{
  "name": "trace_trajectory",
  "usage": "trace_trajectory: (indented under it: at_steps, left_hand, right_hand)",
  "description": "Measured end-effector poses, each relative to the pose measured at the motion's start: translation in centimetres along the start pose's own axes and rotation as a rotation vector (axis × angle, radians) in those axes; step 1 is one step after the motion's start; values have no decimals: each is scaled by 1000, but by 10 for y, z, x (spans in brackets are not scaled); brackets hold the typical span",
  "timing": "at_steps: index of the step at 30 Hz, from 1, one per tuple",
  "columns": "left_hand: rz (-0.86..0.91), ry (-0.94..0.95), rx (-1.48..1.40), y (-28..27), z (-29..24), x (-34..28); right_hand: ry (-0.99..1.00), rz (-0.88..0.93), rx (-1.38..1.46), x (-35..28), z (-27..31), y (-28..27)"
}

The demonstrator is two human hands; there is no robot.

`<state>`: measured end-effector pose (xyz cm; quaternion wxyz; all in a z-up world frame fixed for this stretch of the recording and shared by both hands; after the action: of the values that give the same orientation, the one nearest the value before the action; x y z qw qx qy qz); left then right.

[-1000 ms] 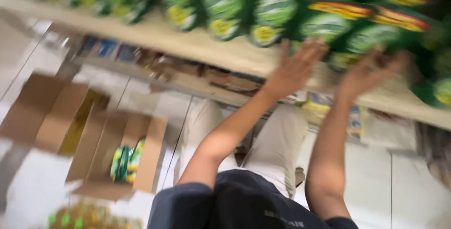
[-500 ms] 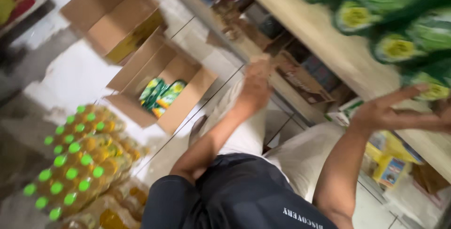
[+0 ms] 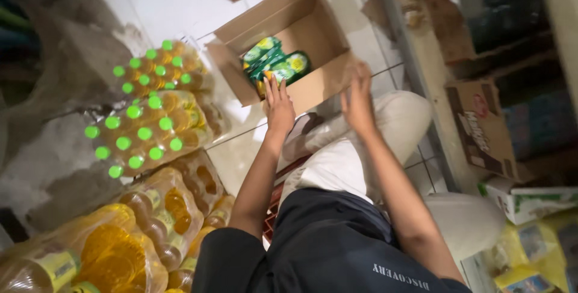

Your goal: The person organizes detergent pouches on a shelf and packs them into a cardboard box. They pick up pouches from the floor and a shelf, arranging them neatly in a box and back onto the wooden retail shelf.

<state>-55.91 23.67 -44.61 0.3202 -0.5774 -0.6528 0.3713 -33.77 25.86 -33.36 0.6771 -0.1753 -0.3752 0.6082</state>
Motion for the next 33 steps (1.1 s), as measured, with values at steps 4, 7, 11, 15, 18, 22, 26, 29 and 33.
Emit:
trace_trajectory:
  at_steps: [4, 7, 11, 15, 18, 22, 26, 29, 33]
  left_hand:
    - [-92, 59, -113, 19, 45, 9]
    - [-164, -191, -456, 40, 75, 31]
    - [-119, -289, -326, 63, 108, 76]
    - [145, -243, 438, 94, 118, 117]
    - [263, -317, 679, 114, 124, 135]
    - [505, -504, 550, 128, 144, 148]
    - [362, -508, 297, 136, 153, 137]
    - [230, -513, 39, 130, 154, 132]
    - [1, -400, -166, 109, 142, 124]
  right_hand:
    - [145, 279, 100, -25, 3, 52]
    - [60, 343, 59, -20, 6, 57]
    - [-2, 268, -31, -10, -3, 53]
    - [140, 220, -41, -11, -13, 60]
    - [214, 188, -60, -21, -15, 51]
    - [302, 129, -30, -14, -19, 43]
    - [304, 48, 58, -11, -21, 42]
    - [233, 59, 56, -5, -16, 45]
    - [147, 66, 43, -5, -3, 45]
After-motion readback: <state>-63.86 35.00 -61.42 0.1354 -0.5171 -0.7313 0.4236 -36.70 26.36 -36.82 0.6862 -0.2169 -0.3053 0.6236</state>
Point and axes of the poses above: each hand's wrist, its own x-axis towards the middle knuckle, its own y-axis out of the palm, z = x × y, the point moved 3 cm from there along x, towards the middle knuckle, and after that the axes turned 9 degrees about -z, right-handed, at the moved point
